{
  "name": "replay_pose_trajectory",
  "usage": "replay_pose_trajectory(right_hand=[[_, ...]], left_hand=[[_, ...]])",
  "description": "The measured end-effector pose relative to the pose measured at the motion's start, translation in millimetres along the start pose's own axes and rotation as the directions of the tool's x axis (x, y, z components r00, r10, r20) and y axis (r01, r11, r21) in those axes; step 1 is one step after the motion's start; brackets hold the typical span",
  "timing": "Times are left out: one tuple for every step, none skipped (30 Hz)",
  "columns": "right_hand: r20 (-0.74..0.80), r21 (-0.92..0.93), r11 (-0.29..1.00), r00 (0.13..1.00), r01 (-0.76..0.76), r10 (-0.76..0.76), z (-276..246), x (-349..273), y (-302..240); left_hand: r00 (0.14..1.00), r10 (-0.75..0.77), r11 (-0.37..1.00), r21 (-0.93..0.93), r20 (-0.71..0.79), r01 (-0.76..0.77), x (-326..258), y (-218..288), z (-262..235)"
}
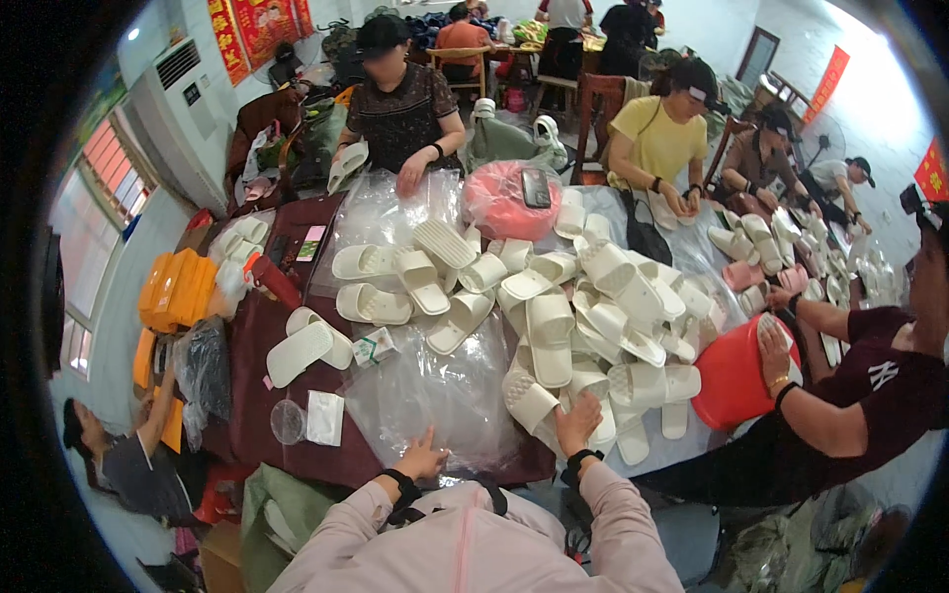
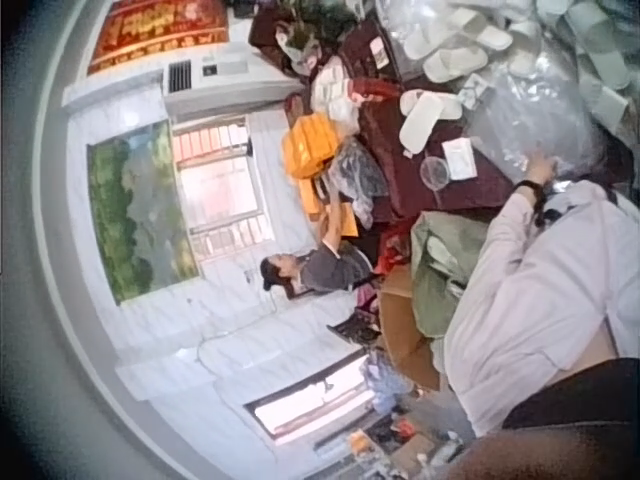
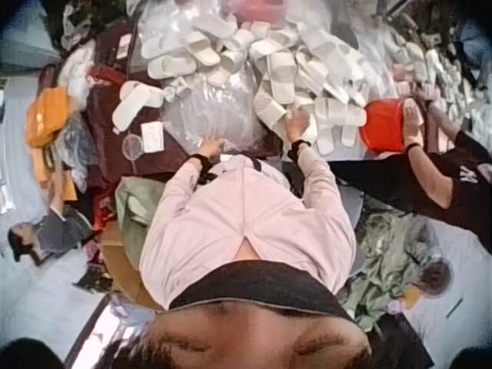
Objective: The recorder is packing white slippers into plastic bags and larger sacks in a shoe manufacturing facility.
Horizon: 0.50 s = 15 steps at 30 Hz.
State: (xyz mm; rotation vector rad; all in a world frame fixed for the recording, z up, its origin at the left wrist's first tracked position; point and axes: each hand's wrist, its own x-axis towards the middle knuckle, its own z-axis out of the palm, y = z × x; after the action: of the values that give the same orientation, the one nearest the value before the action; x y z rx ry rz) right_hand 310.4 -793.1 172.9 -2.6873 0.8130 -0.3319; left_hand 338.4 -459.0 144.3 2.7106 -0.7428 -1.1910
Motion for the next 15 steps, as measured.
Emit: replay_pose_trajectory(right_hand=[[-0.007,0.041,0.987,0.988,-0.155,0.155,5,1,-2],[-0.011,0.080,0.947,0.950,-0.312,0.313,8,2,1],[0.001,-0.018,0.949,0.949,-0.316,0.316,19,5,9],[0.006,-0.015,0.955,0.955,-0.297,0.297,18,9,5],[0.062,-0.034,0.971,0.969,-0.236,0.238,16,12,2],[0.119,-0.052,0.984,0.977,-0.173,0.178,14,13,0],[0.126,-0.044,0.983,0.975,-0.177,0.182,9,17,-5],[0.127,-0.045,0.986,0.978,-0.162,0.166,11,20,-3],[0.129,-0.028,0.992,0.983,-0.125,0.128,16,21,2],[0.125,-0.007,0.995,0.987,-0.098,0.098,19,24,10],[0.120,-0.003,0.996,0.988,-0.094,0.094,20,30,18],[0.109,0.015,0.999,0.993,-0.049,0.047,19,38,28],[0.105,0.033,0.999,0.994,-0.003,0.000,21,41,31],[0.094,0.032,0.999,0.996,-0.013,0.010,25,43,38],[0.091,0.116,0.990,0.994,-0.078,0.067,28,46,44]], left_hand=[[1.000,-0.024,1.000,-0.007,0.013,0.024,-1,1,1],[0.999,-0.041,0.999,-0.010,0.028,0.041,0,4,1],[0.999,-0.042,0.999,-0.019,0.026,0.043,1,8,2],[0.998,-0.055,0.998,-0.032,0.017,0.055,-1,7,4],[0.998,-0.058,0.998,-0.034,-0.006,0.058,-2,6,7],[0.998,-0.061,0.998,-0.036,-0.028,0.060,-4,5,11],[0.997,-0.069,0.997,-0.047,-0.036,0.067,-4,5,11],[0.996,-0.082,0.996,-0.045,-0.022,0.080,-5,4,10],[0.996,-0.094,0.995,-0.044,-0.008,0.094,-6,3,11],[0.995,-0.097,0.994,-0.044,-0.015,0.096,-5,3,8],[0.996,-0.086,0.996,-0.022,-0.031,0.085,-6,3,5],[0.996,-0.072,0.997,0.004,-0.047,0.073,-5,3,2],[0.996,-0.077,0.997,0.006,-0.050,0.077,-6,-1,4],[0.995,-0.042,0.999,0.014,-0.092,0.044,-3,-3,4],[0.991,-0.001,1.000,0.029,-0.135,0.005,-1,-5,3]])
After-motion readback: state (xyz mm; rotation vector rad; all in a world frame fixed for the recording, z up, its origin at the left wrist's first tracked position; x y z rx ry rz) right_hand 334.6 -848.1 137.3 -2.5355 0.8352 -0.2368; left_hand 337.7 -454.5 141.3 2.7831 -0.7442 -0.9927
